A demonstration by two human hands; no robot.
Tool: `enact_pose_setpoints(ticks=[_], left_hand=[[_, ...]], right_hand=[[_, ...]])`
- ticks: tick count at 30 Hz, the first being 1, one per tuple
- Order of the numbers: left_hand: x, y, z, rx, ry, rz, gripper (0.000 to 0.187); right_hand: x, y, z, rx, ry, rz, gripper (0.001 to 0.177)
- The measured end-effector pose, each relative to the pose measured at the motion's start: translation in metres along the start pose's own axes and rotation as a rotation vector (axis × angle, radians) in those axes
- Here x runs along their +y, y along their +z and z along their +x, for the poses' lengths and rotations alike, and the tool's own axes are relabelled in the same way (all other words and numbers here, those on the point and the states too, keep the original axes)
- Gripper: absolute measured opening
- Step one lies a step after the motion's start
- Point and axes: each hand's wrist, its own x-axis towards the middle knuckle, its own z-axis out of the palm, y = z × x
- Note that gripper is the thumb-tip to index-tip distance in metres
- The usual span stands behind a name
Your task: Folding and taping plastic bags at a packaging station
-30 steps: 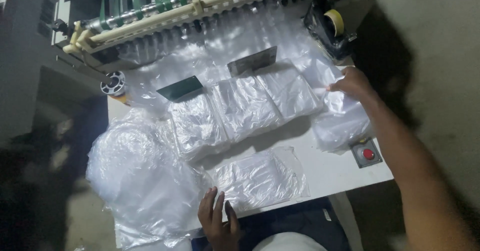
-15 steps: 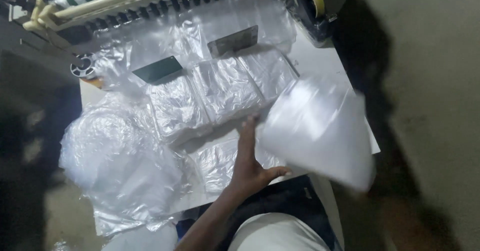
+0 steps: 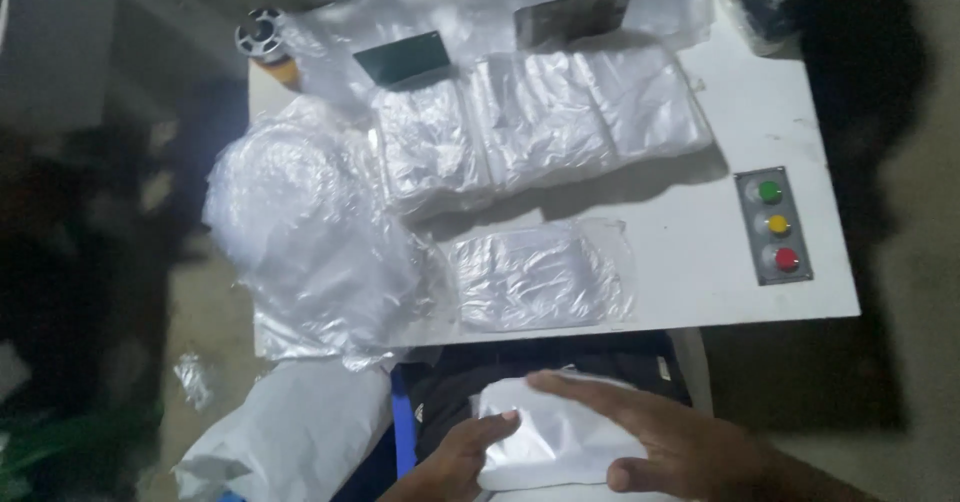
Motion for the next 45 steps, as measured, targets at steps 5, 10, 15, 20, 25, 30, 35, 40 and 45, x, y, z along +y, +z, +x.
enact_pose_setpoints(ticks=[5,10,15,20,25,30,35,40,45], left_hand=[[-0.004,-0.018,-0.02,-0.124,0.004,0.162,0.038],[0.056,0.016,-0.052,0.402,0.882,1.127,0.033],[0.075,0.042,-0.001,-0.553,0.435,1.125,0.071],[0.014,-0.023,0.109,-0.772,0.128,0.163,0.091],[0.052,-0.019,0.079,-0.09,0.089,-0.332,0.107],[0.124,0.022,0.006,-0.025,1.067,0.763,0.081],[0.14,-0.011,0.062,-0.316,1.242,0.788,0.013],[0.11,-0.033,0.124,0.405,0.986,0.861,0.058],[0.1,0.016,0.12,0.78,1.798,1.566,0.055]], right_hand=[[0.123,-0.002,0.108,-0.43,-0.074,-0.103,0.125],[0.149,0.003,0.124,-0.415,-0.18,0.099,0.121],[0.183,-0.022,0.114,-0.505,-0.218,0.005,0.144],[0.161,0.001,0.093,0.137,-0.103,0.298,0.077],[0.169,-0.014,0.12,0.724,0.128,0.842,0.041],[0.14,-0.079,0.111,0.971,-0.284,0.2,0.037],[0.122,-0.077,0.128,0.631,-0.667,-0.03,0.044],[0.151,-0.06,0.15,0.928,0.117,0.089,0.072],[0.077,-0.017,0.178,1.227,-0.596,-0.626,0.046]])
